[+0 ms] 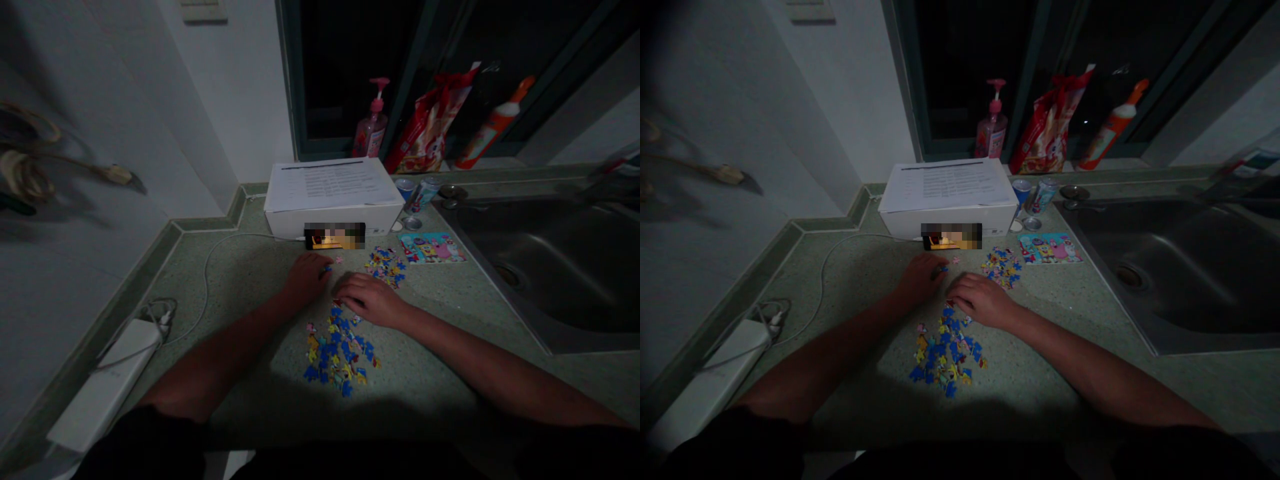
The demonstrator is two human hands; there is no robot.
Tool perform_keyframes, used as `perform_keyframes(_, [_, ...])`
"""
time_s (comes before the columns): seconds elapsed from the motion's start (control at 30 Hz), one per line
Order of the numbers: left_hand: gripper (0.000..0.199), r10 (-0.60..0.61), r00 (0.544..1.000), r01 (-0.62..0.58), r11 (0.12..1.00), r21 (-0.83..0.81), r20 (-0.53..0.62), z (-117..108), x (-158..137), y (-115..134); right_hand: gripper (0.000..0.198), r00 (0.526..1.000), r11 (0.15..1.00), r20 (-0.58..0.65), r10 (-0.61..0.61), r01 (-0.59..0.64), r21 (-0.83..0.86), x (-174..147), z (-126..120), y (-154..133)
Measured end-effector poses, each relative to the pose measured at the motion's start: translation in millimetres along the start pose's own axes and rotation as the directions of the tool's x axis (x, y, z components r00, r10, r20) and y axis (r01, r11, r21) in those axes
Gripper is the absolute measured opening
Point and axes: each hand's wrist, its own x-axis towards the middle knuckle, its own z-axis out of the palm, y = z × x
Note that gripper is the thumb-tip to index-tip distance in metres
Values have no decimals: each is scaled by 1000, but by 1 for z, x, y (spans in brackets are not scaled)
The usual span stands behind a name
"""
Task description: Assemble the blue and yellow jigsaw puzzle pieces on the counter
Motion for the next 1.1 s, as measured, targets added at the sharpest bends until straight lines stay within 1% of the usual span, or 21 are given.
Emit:
perform_keyframes(0.13, [34,30,1000,-30,999,-28,8,1,-1,0,29,999,999,-44,25,-27,-34,0,0,2])
perform_keyframes(0.23, [39,6,1000,-6,1000,-19,-22,-1,-2,0,33,992,995,-102,80,-85,-51,1,-1,4])
perform_keyframes(0.37, [38,-16,999,16,1000,-4,-43,-3,-3,1,31,982,988,-149,116,-129,-84,0,-1,7])
perform_keyframes(0.53, [34,25,1000,-25,1000,-3,-16,-1,-3,2,27,981,982,-154,116,-137,-129,0,1,10])
perform_keyframes(0.67, [32,77,997,-76,997,-17,27,0,-2,1,25,982,976,-144,124,-147,-162,0,2,12])
perform_keyframes(0.8, [28,144,987,-141,989,-42,75,-1,-2,2,27,980,969,-143,139,-165,-185,0,4,14])
perform_keyframes(0.9, [28,183,977,-177,982,-64,106,0,-2,2,25,980,967,-144,136,-162,-196,0,7,15])
perform_keyframes(1.0, [27,190,974,-182,981,-72,122,2,-2,2,22,980,962,-145,140,-169,-213,1,11,18])
perform_keyframes(1.1, [22,171,978,-165,985,-58,118,3,-2,1,23,979,959,-143,145,-175,-223,2,12,19])
